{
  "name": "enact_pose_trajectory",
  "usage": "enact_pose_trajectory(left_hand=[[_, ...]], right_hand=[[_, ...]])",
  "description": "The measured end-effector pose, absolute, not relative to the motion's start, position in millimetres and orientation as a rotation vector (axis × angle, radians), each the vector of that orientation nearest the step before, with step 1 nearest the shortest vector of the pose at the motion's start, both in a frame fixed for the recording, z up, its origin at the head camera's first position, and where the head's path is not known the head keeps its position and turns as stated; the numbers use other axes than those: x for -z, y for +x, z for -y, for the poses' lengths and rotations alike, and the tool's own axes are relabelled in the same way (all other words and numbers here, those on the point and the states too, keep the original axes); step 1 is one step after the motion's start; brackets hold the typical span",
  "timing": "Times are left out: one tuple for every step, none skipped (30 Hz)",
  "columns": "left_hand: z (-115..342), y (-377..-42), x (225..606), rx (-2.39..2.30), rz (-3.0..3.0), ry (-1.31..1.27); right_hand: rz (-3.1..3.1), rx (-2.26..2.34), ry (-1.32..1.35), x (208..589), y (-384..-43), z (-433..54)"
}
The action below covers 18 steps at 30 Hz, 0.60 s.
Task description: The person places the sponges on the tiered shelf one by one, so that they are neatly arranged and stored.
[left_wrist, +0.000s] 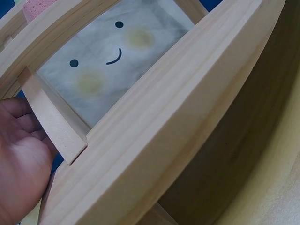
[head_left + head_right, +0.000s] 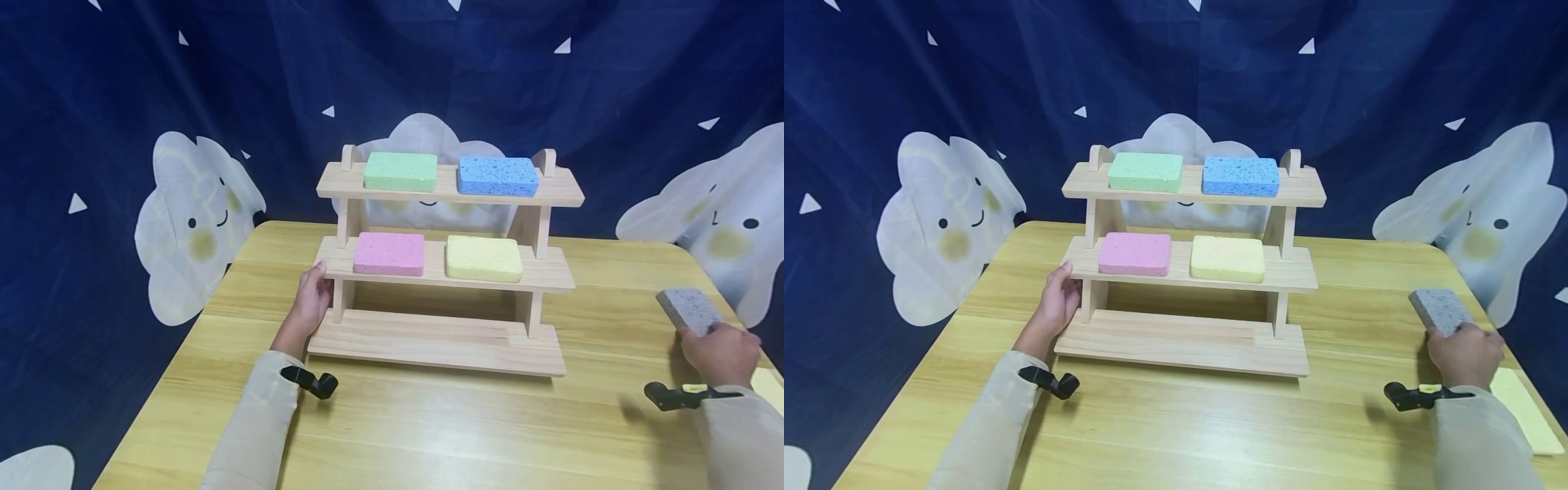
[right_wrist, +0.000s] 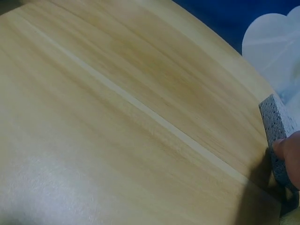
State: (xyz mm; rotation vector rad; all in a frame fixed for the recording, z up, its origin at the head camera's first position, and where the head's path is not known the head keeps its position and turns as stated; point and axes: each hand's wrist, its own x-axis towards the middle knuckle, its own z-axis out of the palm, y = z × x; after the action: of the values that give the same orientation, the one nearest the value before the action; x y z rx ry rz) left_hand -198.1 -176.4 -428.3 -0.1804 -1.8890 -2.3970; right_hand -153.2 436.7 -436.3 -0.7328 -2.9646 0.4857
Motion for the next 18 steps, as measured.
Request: enact_pose_trajectory(left_hand=[[176.7,-198.4,429.4,2.392,1.891,-0.187],[177.0,-198.6,430.3,2.390,1.889,-0.190],[176.8,-198.5,430.5,2.388,1.887,-0.194],[176.9,-198.8,430.8,2.388,1.889,-0.189],[176.8,-199.0,430.7,2.391,1.889,-0.183],[176.9,-199.3,430.6,2.390,1.892,-0.173],[176.8,-199.2,430.1,2.391,1.898,-0.165],[176.5,-198.9,429.2,2.395,1.898,-0.159],[176.1,-198.5,428.2,2.394,1.907,-0.154],[176.0,-198.2,427.5,2.400,1.910,-0.144],[175.7,-198.1,426.6,2.407,1.910,-0.141],[175.5,-197.8,425.8,2.411,1.912,-0.139],[175.4,-197.6,425.0,2.416,1.918,-0.139],[175.5,-197.6,424.5,2.423,1.918,-0.138],[175.5,-197.6,424.1,2.428,1.917,-0.135],[175.4,-197.6,423.8,2.437,1.909,-0.130],[175.4,-197.7,423.7,2.440,1.905,-0.127],[175.4,-197.7,423.5,2.441,1.904,-0.127]], right_hand=[[2.977,-0.467,-0.714,435.6,-153.1,-436.4],[2.987,-0.444,-0.683,435.3,-152.8,-436.0],[2.992,-0.428,-0.653,435.4,-152.8,-435.5],[2.994,-0.423,-0.624,435.7,-152.4,-434.7],[2.992,-0.425,-0.601,435.9,-152.5,-433.7],[2.990,-0.428,-0.580,436.5,-152.3,-432.3],[2.987,-0.434,-0.568,437.1,-152.3,-430.9],[2.980,-0.444,-0.554,438.0,-152.2,-429.4],[2.974,-0.464,-0.553,438.7,-152.5,-428.0],[2.971,-0.476,-0.555,439.2,-152.6,-426.8],[2.972,-0.484,-0.562,439.6,-153.1,-425.7],[2.975,-0.495,-0.568,440.1,-153.2,-424.6],[2.975,-0.504,-0.571,440.5,-153.5,-423.8],[2.978,-0.513,-0.573,440.9,-153.7,-422.8],[2.980,-0.522,-0.572,441.4,-153.7,-421.9],[2.984,-0.527,-0.569,441.8,-153.7,-420.9],[2.987,-0.541,-0.570,442.2,-153.6,-419.8],[2.987,-0.551,-0.569,442.5,-153.4,-418.8]])
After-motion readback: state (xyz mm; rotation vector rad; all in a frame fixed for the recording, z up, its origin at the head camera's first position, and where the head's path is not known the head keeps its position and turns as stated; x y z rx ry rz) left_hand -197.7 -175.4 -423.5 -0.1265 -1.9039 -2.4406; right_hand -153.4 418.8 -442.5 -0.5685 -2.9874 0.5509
